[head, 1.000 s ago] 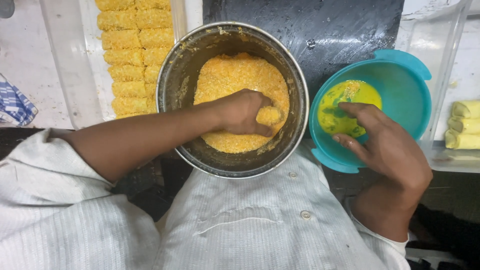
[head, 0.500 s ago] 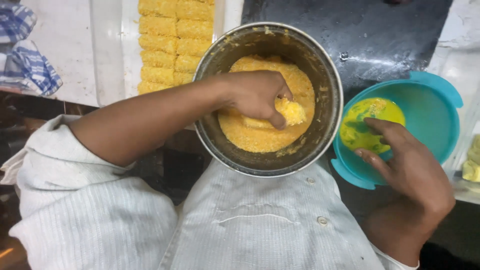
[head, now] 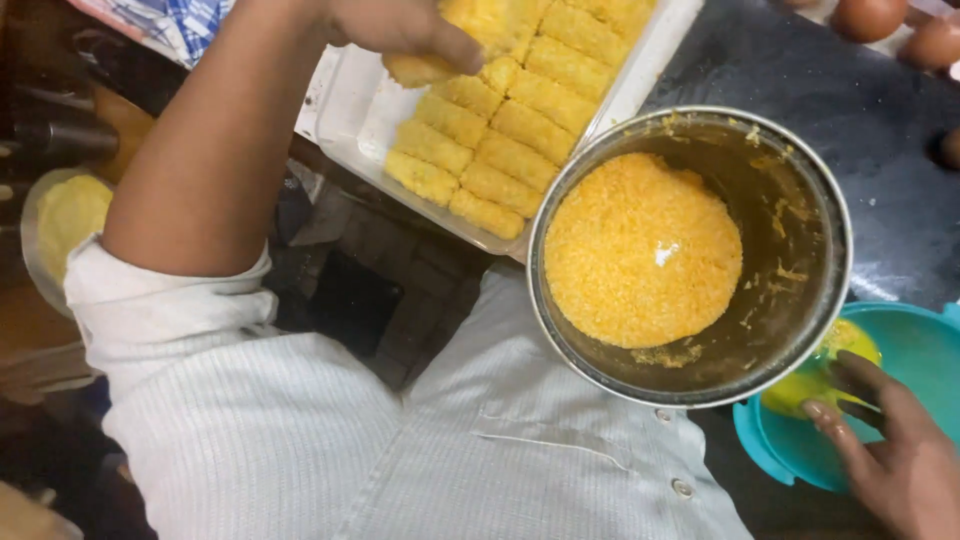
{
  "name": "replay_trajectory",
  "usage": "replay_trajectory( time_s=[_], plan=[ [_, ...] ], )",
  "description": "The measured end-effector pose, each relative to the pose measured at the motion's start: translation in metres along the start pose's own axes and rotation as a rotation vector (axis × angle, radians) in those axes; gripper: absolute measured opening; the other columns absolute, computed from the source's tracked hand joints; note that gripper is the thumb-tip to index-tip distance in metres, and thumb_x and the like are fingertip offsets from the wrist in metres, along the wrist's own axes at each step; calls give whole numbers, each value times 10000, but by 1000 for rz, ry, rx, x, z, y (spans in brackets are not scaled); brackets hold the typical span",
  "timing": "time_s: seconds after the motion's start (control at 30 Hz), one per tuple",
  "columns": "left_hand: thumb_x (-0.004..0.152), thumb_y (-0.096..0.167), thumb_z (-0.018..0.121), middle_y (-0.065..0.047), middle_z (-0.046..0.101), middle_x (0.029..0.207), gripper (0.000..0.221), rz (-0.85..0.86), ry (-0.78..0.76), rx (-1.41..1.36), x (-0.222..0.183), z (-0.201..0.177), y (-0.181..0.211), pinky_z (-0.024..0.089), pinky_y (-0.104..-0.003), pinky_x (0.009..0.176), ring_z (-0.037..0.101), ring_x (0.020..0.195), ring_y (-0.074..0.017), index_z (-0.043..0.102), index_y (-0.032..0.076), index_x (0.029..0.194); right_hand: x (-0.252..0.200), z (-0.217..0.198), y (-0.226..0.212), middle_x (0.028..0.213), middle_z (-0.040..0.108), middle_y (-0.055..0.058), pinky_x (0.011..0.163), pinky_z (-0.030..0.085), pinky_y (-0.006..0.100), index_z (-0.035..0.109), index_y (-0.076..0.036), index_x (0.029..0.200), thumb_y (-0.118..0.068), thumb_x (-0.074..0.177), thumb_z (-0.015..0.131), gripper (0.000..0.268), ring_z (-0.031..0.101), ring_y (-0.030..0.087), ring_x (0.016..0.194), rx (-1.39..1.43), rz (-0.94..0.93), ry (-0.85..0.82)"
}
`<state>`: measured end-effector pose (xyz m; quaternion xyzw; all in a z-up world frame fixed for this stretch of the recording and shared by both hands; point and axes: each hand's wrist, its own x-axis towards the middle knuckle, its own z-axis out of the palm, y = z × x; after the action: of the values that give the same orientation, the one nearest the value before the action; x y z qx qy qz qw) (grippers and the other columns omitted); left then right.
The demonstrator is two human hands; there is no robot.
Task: The person is dipping rolls into an egg wash and then coating them with breadcrumbs in a large bowl.
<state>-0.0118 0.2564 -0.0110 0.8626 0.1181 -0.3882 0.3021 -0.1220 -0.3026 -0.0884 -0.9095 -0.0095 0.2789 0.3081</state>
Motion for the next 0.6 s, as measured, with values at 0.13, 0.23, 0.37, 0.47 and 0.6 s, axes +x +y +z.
replay_trajectory(
  time_s=[0.13,0.23,0.37,0.47,0.6],
  plan=[
    [958,382,595,-162,194,1605,795,-162,167,11,-15,6,-42,459,-483,1008,332,1384,-421,157,75,1546,3,1,5,1388,553,253,882,518,504,447,33,1473,-63,822,648,688,592,401,1155,13,45,-3],
    [936,309,754,-81,447,629,514,-207,270,53,0,25,-83,319,-413,473,457,490,-241,429,56,629,2,1,4,1342,554,305,962,498,475,429,103,1466,28,823,621,675,551,374,1219,78,-73,14],
    [921,284,745,-65,423,641,486,-286,315,-3,26,50,-122,299,-388,496,413,522,-217,404,87,636,4,-4,-40,1326,575,268,980,487,498,450,45,1463,-34,852,635,643,590,398,1144,-43,99,-19],
    [934,208,671,-66,443,709,338,-343,363,-37,27,64,-119,295,-373,483,415,558,-208,434,82,729,3,-5,-64,1313,604,237,972,488,508,481,5,1454,-88,870,645,614,605,387,1142,-138,177,-36],
    [980,206,636,-40,408,677,318,-354,373,-68,30,78,-127,269,-337,454,348,510,-157,423,92,774,9,-5,-48,1303,637,192,856,554,491,496,-22,1471,-116,866,672,637,646,345,1103,-269,119,-53]
  ],
)
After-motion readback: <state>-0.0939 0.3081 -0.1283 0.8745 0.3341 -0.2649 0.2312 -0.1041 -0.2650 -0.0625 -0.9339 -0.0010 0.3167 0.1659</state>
